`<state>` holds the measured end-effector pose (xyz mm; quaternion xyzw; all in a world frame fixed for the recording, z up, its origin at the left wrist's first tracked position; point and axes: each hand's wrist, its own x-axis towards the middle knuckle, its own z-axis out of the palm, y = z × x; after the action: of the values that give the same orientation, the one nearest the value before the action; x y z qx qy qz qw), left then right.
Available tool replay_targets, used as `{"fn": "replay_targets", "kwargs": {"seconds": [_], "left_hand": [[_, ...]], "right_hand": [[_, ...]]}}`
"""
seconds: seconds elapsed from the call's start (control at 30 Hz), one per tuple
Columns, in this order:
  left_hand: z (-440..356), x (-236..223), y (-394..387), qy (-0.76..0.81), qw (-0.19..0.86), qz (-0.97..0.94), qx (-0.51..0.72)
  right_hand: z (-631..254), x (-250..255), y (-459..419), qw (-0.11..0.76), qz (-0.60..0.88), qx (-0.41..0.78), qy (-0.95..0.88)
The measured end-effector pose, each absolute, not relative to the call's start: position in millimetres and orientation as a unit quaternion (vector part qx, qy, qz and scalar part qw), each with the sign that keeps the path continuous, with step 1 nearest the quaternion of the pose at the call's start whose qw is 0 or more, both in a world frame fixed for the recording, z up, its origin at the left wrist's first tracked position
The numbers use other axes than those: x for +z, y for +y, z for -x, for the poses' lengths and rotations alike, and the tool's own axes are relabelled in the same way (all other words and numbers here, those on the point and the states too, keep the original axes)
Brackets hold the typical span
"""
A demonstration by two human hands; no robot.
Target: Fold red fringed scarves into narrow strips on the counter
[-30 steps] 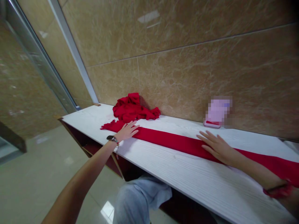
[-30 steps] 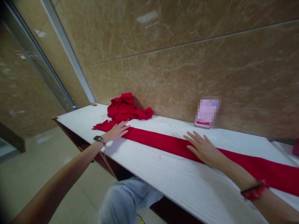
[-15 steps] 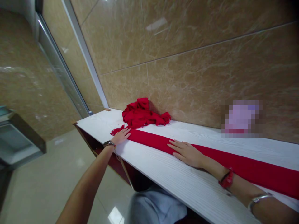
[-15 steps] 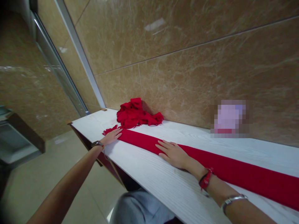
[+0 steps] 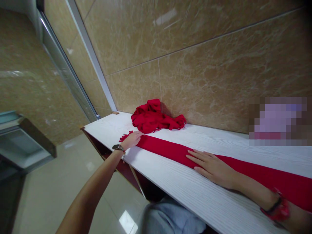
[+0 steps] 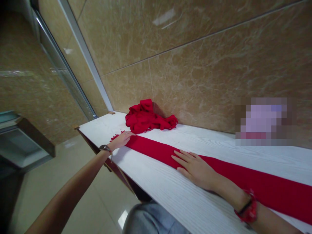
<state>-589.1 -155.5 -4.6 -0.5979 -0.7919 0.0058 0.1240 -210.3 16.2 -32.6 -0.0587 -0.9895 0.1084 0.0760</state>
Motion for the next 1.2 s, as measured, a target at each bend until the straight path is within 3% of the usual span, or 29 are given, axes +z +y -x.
{"fn": "replay_targets", "kwargs": {"seconds": [0.43,0.63,0.83,0.93,1.07,1.2], "left_hand": [[600.5,3.3,-171.4,-0.879,0.251,0.405,-0.021],[611.4,-17.3,-171.7,-0.855,0.108,0.506,-0.034],[635.7,1.2,-184.7,-0.906,0.154,0.391,-0.050],[616.5,10.2,-174.3,-0.875,0.165,0.451,-0.055],[577.0,-9.9,-157.6,-0.786,0.096,0.611,-0.013],[569.2,-23.7,-156.8,-0.782,0.061,0.621,-0.001]], "right_hand": [[207.4,-33.2,13.1,0.086,0.063,0.102,-0.989],[207.4,-32.8,13.3,0.075,0.060,0.100,-0.990],[207.0,-33.9,13.9,0.085,0.054,0.098,-0.990],[207.3,-34.4,13.9,0.079,0.054,0.100,-0.990],[207.1,-34.9,14.0,0.078,0.059,0.095,-0.991],[207.1,-34.3,14.7,0.075,0.057,0.089,-0.992]]}}
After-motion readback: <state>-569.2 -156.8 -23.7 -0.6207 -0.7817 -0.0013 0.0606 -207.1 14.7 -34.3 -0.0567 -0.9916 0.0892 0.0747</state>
